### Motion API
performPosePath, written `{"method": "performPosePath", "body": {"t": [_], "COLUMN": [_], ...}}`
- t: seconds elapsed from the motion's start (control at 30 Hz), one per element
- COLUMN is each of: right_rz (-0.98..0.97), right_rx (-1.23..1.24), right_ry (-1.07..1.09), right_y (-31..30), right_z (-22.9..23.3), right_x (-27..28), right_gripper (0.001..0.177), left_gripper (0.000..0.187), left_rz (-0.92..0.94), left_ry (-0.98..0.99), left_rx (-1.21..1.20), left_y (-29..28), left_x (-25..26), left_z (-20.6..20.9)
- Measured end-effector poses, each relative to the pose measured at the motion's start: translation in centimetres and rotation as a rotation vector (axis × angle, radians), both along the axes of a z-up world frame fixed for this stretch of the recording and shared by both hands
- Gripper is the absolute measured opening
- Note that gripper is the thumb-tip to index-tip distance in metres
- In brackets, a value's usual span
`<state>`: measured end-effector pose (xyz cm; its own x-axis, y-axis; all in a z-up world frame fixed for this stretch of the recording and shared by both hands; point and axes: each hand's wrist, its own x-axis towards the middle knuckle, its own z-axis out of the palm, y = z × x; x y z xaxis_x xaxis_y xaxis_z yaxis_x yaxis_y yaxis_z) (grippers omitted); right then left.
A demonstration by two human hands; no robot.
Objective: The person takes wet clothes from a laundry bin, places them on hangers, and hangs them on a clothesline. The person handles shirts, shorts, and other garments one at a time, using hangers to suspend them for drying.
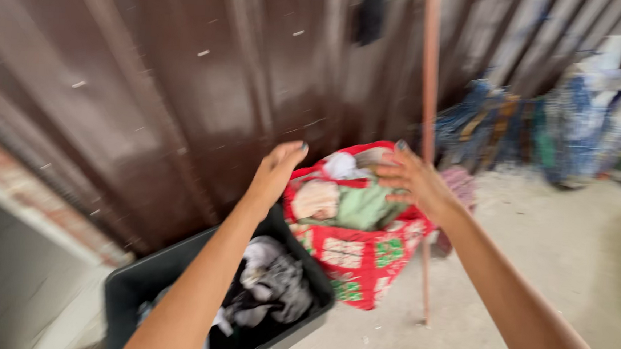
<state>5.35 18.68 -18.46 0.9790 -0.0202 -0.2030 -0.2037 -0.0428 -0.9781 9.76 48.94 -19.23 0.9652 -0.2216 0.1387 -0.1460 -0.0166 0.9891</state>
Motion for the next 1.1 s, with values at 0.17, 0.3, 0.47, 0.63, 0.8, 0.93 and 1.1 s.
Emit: {"method": "performPosePath", "body": {"t": [0.17,0.3,0.47,0.63,0.8,0.93,1.1], "right_rz": [0.253,0.328,0.356,0.426,0.477,0.486,0.440], "right_rx": [0.001,-0.081,-0.183,-0.298,-0.330,-0.360,-0.412], "right_ry": [0.139,0.240,0.378,0.416,0.530,0.573,0.614], "right_y": [10.4,17.3,24.5,29.9,33.1,34.1,33.0], "right_z": [-8.4,-14.8,-24.4,-33.8,-40.2,-43.7,-46.6], "right_x": [1.9,3.2,2.9,-0.6,-3.5,-5.4,-6.0], "right_gripper": [0.075,0.075,0.072,0.061,0.055,0.051,0.048], "left_gripper": [0.059,0.056,0.048,0.042,0.053,0.062,0.063], "left_rz": [0.210,0.321,0.520,0.673,0.707,0.492,0.238], "left_ry": [0.210,0.321,0.279,0.392,0.777,0.922,1.014], "left_rx": [0.043,0.031,-0.026,-0.013,0.394,0.665,0.687], "left_y": [11.0,19.2,27.6,32.7,34.6,34.6,34.1], "left_x": [-1.9,-3.0,-6.2,-14.1,-19.4,-21.6,-22.7], "left_z": [-8.5,-16.2,-28.8,-38.5,-42.6,-44.8,-48.9]}}
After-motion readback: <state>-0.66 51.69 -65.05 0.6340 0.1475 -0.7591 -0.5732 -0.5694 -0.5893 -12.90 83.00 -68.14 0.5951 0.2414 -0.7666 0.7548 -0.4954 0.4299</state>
